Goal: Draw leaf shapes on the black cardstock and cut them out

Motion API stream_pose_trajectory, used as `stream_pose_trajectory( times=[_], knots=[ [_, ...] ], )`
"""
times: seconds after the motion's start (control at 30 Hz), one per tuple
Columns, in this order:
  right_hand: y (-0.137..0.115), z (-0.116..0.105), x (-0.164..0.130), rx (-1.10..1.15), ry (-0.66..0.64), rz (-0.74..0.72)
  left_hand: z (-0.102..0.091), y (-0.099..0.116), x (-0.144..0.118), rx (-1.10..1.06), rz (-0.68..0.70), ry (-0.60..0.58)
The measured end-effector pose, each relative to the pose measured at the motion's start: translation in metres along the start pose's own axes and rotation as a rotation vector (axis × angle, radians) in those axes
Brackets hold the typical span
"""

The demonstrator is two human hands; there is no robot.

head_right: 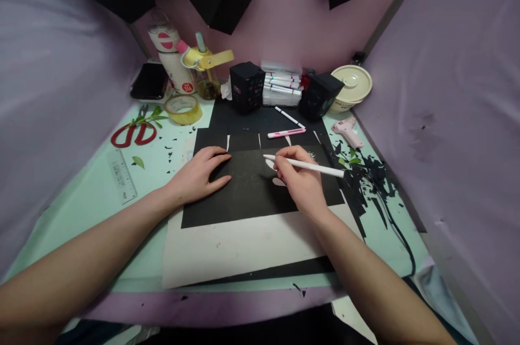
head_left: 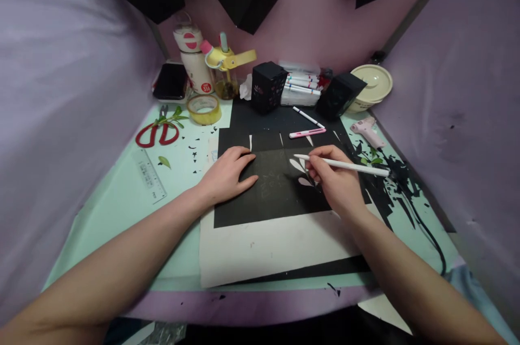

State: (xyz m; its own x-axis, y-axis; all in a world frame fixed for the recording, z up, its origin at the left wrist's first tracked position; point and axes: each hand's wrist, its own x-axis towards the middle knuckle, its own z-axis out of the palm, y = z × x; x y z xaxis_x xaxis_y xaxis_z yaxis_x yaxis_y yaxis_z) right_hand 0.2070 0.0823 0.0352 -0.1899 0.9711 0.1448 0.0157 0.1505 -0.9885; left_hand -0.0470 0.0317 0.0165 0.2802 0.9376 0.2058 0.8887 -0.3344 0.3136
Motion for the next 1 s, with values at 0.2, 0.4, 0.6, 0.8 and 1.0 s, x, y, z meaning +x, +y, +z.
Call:
stream_pose_trajectory(
  times=[0.2,0.4,0.6,0.8,1.0],
  knots=[
    [-0.011,-0.003,-0.013,-0.330,-0.027,-0.070,0.004,-0.003,0.000,-0.024,-0.005,0.004],
    [0.011,0.009,-0.019,-0.406,-0.169,-0.057,0.005,-0.004,-0.001,-0.022,-0.013,-0.001],
    [0.025,0.012,-0.029,-0.333,-0.199,-0.222,0.005,-0.004,-0.002,-0.050,-0.015,0.017],
    [0.024,0.017,-0.033,-0.353,-0.270,-0.385,0.005,-0.005,-0.002,-0.053,-0.008,0.008],
    [0.024,0.019,-0.031,-0.343,-0.242,-0.352,0.006,-0.006,-0.002,-0.029,-0.010,-0.008]
  ],
)
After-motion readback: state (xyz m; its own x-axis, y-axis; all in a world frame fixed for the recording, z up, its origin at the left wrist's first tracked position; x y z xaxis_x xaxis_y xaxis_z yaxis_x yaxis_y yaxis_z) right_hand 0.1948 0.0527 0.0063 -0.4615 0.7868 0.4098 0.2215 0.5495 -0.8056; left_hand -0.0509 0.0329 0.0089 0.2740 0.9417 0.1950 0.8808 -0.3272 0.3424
